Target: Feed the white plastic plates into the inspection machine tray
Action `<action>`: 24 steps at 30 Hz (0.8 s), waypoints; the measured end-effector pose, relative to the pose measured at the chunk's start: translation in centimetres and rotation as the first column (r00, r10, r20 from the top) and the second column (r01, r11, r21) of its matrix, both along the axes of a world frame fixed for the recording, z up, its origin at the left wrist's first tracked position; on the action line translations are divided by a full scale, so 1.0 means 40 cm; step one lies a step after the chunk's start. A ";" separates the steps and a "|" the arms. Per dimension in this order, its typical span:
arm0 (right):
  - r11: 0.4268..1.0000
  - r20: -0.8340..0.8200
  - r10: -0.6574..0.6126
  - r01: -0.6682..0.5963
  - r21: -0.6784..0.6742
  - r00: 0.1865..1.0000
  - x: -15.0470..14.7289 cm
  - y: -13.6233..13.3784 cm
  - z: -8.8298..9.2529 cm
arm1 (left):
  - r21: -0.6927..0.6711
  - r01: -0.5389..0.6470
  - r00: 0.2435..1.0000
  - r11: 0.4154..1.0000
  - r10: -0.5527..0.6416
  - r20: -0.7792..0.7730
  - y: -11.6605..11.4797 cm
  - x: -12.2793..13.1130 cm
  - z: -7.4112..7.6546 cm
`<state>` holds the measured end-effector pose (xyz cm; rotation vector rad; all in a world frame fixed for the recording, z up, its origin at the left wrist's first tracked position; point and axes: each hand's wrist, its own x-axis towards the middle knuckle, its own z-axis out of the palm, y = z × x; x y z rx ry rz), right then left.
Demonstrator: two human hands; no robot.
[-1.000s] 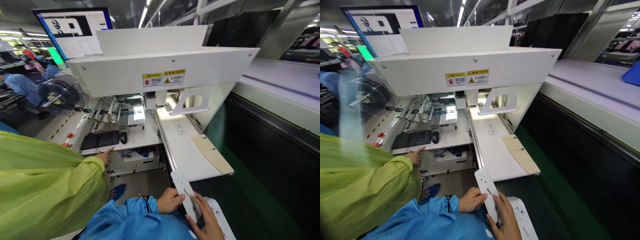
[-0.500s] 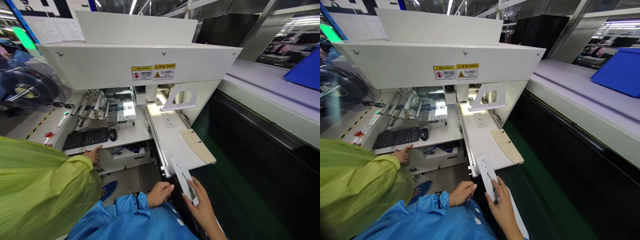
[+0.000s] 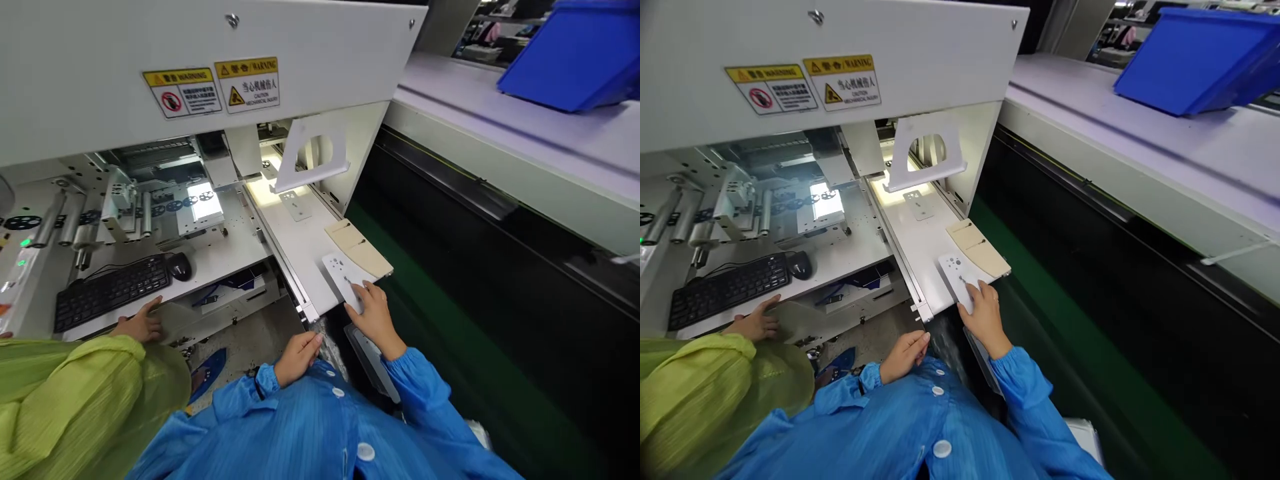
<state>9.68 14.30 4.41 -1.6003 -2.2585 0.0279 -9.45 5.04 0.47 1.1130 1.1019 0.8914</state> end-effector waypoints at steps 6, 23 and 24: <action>0.992 0.110 -0.029 0.042 -0.116 0.993 -0.061 0.101 0.001 | -0.017 -0.014 1.000 1.000 0.014 0.016 0.008 0.001 -0.014; 0.937 0.218 0.187 -0.107 -0.333 0.958 -0.159 0.121 -0.032 | -0.065 -0.007 1.000 0.998 0.007 0.000 0.041 -0.017 0.013; 0.936 0.220 0.184 -0.102 -0.337 0.958 -0.162 0.134 -0.033 | -0.066 -0.006 1.000 0.998 0.006 -0.002 0.043 -0.016 0.014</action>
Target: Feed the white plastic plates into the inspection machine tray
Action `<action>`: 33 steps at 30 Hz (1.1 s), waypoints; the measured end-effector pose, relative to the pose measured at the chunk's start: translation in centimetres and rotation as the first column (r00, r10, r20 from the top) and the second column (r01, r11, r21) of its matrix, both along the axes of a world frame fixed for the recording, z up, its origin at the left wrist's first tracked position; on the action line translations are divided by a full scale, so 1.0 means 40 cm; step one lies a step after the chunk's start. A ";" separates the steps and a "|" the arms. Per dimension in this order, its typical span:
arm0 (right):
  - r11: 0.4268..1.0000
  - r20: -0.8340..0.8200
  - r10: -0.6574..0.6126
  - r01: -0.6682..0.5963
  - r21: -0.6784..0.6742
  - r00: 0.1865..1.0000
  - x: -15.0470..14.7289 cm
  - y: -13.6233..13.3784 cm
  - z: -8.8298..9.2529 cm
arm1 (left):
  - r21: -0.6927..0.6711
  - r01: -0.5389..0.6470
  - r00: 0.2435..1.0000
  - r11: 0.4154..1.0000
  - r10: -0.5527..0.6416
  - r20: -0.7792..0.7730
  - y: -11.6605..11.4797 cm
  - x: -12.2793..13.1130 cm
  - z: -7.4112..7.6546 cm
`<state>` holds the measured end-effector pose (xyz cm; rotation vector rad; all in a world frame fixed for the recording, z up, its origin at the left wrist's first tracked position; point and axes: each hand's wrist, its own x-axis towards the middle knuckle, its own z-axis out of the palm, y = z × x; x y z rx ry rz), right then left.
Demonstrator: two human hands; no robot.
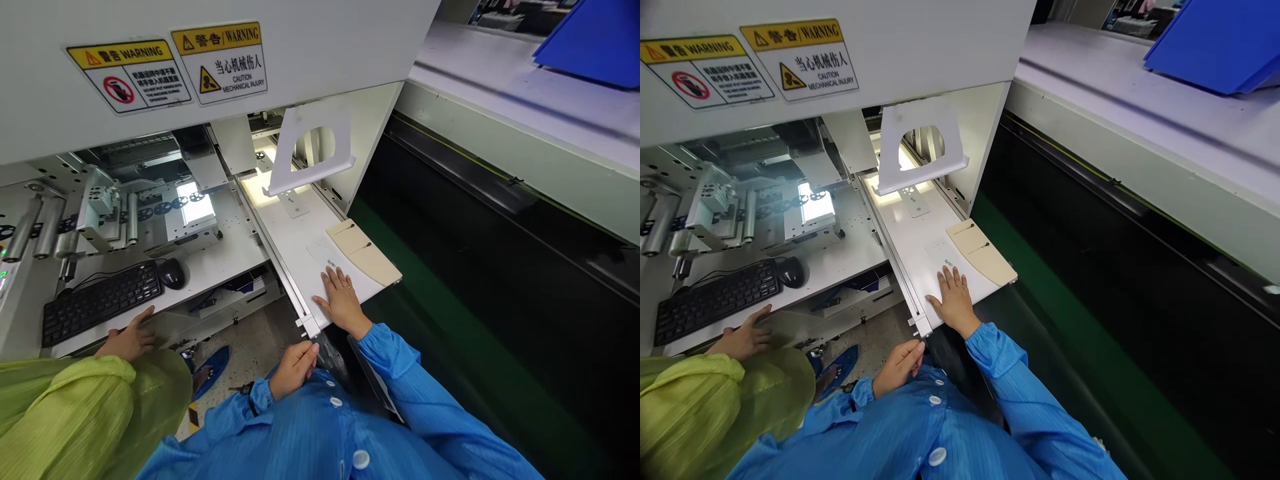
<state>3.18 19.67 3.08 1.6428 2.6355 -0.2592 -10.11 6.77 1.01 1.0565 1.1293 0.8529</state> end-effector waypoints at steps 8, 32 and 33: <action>1.000 0.004 -0.029 0.029 -0.004 1.000 -0.021 0.055 -0.001 | -0.015 -0.014 1.000 1.000 0.014 -0.020 0.012 0.005 -0.007; 0.990 -0.283 0.050 -0.011 0.138 0.958 0.014 -0.018 0.026 | -0.028 -0.011 1.000 1.000 0.011 0.017 0.013 0.002 -0.011; 0.987 -0.341 0.063 -0.008 0.161 0.938 0.031 -0.045 0.027 | -0.021 -0.011 1.000 1.000 0.012 0.015 0.012 0.002 -0.012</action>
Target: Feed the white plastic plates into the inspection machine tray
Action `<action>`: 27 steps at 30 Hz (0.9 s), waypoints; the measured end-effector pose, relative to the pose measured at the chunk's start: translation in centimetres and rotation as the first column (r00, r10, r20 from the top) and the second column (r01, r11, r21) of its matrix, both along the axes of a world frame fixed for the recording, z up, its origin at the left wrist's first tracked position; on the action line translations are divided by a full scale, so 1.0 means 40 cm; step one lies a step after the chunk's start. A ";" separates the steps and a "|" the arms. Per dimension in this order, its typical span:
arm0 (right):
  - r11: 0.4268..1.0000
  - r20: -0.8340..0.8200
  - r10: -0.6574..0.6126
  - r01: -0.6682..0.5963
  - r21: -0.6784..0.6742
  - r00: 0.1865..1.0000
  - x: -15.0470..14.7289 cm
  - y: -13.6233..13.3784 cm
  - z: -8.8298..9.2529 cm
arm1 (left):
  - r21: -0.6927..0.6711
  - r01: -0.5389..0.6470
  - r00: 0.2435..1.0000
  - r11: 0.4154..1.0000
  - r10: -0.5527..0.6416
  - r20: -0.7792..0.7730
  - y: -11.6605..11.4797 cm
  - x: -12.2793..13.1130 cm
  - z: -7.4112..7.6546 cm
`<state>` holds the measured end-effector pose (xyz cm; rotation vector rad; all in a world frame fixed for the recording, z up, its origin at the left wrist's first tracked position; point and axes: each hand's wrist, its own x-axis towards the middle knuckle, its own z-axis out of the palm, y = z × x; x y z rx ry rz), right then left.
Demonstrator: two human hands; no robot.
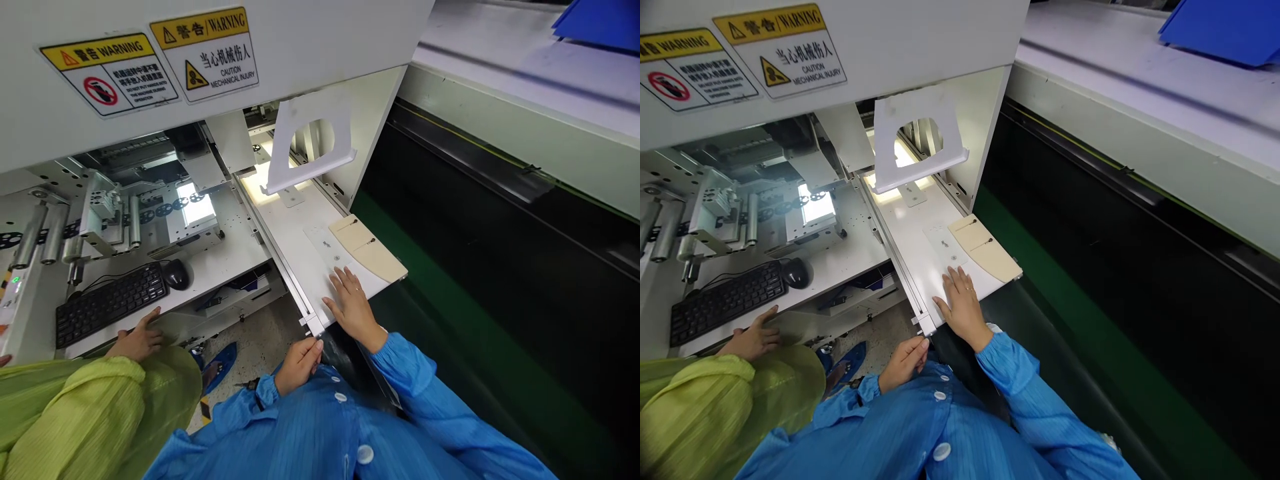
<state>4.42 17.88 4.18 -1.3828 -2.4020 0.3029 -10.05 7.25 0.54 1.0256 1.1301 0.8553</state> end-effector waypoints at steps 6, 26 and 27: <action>0.974 -0.210 -0.206 0.221 0.049 0.956 0.179 -0.200 -0.057 | 0.036 0.040 0.999 0.999 -0.038 -0.032 -0.009 0.003 0.005; 0.874 0.261 -0.470 0.486 0.004 0.843 0.360 -0.362 -0.212 | 0.092 0.088 0.996 0.992 -0.087 -0.015 -0.118 0.023 0.029; 0.874 0.259 -0.471 0.486 0.007 0.843 0.361 -0.362 -0.212 | 0.092 0.087 0.996 0.992 -0.086 -0.016 -0.123 0.023 0.031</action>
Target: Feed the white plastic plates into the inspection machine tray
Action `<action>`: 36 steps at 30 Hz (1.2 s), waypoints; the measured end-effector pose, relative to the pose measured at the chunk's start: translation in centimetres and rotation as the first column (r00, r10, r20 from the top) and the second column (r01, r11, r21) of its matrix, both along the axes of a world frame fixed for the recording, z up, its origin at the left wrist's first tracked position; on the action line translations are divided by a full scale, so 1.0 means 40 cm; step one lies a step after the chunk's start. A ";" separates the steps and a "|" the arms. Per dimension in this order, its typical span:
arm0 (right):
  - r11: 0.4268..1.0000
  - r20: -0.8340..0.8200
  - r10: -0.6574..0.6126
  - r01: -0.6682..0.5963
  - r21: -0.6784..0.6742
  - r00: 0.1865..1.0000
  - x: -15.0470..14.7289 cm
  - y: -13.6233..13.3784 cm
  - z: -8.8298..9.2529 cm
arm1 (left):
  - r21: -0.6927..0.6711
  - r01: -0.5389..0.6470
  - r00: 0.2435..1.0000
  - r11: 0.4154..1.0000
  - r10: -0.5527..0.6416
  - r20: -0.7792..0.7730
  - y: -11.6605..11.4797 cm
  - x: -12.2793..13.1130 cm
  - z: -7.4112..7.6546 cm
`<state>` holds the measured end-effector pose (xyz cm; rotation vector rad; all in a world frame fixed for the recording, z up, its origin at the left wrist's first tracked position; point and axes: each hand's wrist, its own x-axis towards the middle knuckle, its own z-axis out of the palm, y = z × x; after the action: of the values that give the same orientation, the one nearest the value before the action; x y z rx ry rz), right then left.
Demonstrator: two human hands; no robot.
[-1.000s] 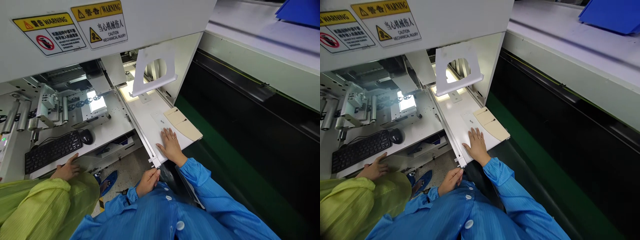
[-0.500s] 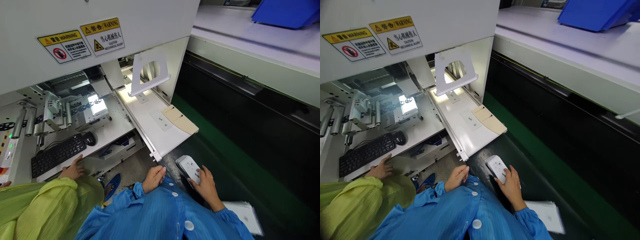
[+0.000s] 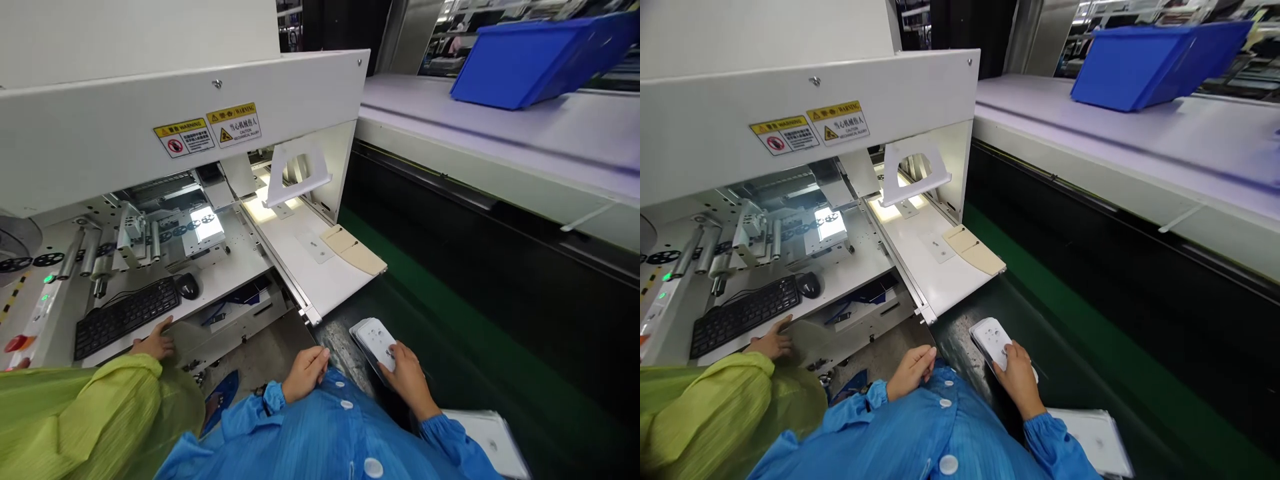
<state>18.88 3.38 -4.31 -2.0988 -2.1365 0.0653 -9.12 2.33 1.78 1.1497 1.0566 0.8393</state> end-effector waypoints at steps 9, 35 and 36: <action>0.999 -0.010 0.031 -0.031 -0.021 0.999 -0.011 0.003 0.049 | 0.037 -0.013 0.999 0.999 0.015 -0.048 -0.032 -0.006 0.010; 0.948 -0.525 0.288 -0.316 0.037 0.801 -0.256 -0.126 0.286 | -0.236 -0.300 0.670 0.924 0.380 0.637 -0.004 0.105 0.069; 0.956 -0.531 0.245 -0.295 -0.009 0.811 -0.248 -0.129 0.282 | -0.252 -0.323 0.648 0.912 0.407 0.643 0.001 0.102 0.073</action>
<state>8.96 -1.78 6.99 -1.5438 -2.0778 0.6986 -5.05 2.35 4.72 0.4259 0.6873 1.3776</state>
